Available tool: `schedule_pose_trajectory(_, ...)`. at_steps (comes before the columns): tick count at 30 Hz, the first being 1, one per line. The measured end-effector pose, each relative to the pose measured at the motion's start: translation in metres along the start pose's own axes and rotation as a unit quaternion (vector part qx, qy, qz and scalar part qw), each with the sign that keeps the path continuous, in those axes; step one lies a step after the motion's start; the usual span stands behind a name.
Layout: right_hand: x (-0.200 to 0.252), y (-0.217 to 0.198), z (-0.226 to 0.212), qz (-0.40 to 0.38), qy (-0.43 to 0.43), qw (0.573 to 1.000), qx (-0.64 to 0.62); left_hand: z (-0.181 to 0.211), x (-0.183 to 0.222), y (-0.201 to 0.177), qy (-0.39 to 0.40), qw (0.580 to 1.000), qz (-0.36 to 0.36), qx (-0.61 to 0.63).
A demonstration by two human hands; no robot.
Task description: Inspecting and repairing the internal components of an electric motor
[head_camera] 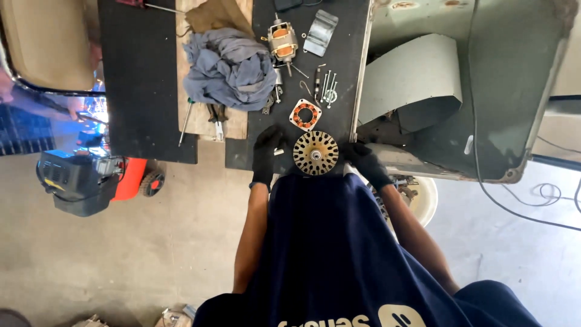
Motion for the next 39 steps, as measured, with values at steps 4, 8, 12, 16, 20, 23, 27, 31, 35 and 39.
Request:
schedule_pose_trajectory(4, -0.009, 0.002, -0.011, -0.013, -0.034, 0.999, -0.033, 0.037, 0.008, 0.029, 0.183, 0.934, -0.088, -0.294)
schedule_pose_trajectory(8, -0.048, 0.004, 0.004, 0.009, -0.067, 0.998, -0.018, 0.070, 0.018, 0.098, 0.042, 0.888, 0.000, -0.458)
schedule_pose_trajectory(12, -0.047, -0.002, -0.005, 0.012, -0.098, 0.993, -0.061, 0.094, 0.020, 0.160, 0.104, 0.828, -0.068, -0.547)
schedule_pose_trajectory(16, -0.015, -0.013, -0.054, 0.030, -0.117, 0.990, -0.075, 0.106, 0.031, 0.201, 0.385, 0.609, -0.157, -0.675)
schedule_pose_trajectory(20, -0.032, -0.022, -0.065, 0.090, -0.089, 0.992, 0.000, 0.055, -0.007, 0.177, 0.360, 0.515, -0.154, -0.763)
schedule_pose_trajectory(23, -0.031, -0.033, -0.090, 0.116, -0.038, 0.992, 0.025, 0.034, -0.023, 0.169, 0.221, 0.481, -0.092, -0.843)
schedule_pose_trajectory(27, -0.066, -0.030, -0.116, 0.144, -0.020, 0.989, 0.024, -0.009, -0.046, 0.124, 0.279, 0.446, -0.029, -0.850)
schedule_pose_trajectory(31, -0.095, -0.007, -0.147, 0.156, -0.089, 0.982, 0.059, 0.069, 0.005, 0.153, 0.333, 0.591, -0.061, -0.732)
schedule_pose_trajectory(35, -0.136, 0.023, -0.151, 0.209, -0.204, 0.956, 0.029, 0.075, 0.002, 0.135, 0.149, 0.670, -0.133, -0.715)
schedule_pose_trajectory(39, -0.145, 0.022, -0.134, 0.190, -0.268, 0.944, 0.002, 0.102, 0.031, 0.142, 0.117, 0.773, -0.105, -0.614)
Point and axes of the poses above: each hand's wrist, its own x-axis away from the middle knuckle, its own y-axis out of the palm, z = x × y, the point moved 3 cm from there along -x, towards the middle knuckle, and after that the axes turned 1 degree about -z, right-handed, at the moved point
